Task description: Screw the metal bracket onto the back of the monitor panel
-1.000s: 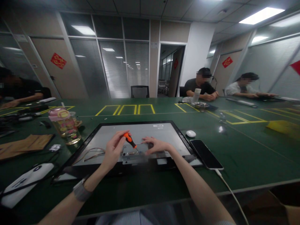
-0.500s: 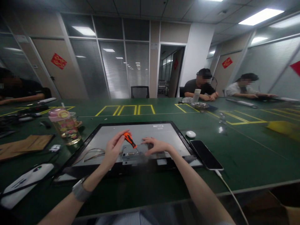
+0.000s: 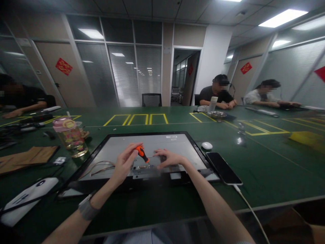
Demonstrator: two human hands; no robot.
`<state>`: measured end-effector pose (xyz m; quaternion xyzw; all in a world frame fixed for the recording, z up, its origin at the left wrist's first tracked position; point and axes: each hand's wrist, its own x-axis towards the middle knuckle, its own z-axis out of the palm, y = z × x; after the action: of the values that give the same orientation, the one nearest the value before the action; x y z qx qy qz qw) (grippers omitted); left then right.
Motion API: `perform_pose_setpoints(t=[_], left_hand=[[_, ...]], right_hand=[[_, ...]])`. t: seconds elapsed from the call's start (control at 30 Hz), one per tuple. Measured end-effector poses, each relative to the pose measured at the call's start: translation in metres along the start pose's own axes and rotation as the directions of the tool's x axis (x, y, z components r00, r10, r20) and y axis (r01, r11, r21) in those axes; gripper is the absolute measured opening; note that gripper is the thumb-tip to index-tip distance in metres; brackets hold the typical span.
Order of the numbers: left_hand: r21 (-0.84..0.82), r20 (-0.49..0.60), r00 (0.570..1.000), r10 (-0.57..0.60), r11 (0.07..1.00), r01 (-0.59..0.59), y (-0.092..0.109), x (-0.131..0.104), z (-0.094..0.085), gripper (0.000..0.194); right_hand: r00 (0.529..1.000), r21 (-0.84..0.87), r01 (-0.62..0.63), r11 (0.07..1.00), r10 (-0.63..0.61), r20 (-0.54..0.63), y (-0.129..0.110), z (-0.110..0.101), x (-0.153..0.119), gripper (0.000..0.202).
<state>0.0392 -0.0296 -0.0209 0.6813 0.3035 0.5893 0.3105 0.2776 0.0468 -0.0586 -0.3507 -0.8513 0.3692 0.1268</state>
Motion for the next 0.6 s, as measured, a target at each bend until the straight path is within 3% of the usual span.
perform_pose_setpoints(t=[0.17,0.4,0.6], left_hand=[[0.048,-0.046,0.999,0.015,0.999,-0.013,0.0001,0.0002,0.0006,0.023],[-0.052,0.009,0.999,-0.045,0.998,0.045,0.0016,0.0013,0.0005,0.029],[0.016,-0.026,0.999,-0.031,0.999,0.031,-0.0028,0.0019,0.0001,0.027]], right_hand=[[1.0,-0.011,0.001,1.0,-0.001,0.005,0.0,-0.0005,0.0003,0.082],[1.0,0.003,0.005,1.0,-0.005,-0.006,0.0012,0.0002,0.0008,0.082],[1.0,-0.003,-0.008,1.0,0.008,0.006,-0.0024,-0.001,-0.0006,0.082]])
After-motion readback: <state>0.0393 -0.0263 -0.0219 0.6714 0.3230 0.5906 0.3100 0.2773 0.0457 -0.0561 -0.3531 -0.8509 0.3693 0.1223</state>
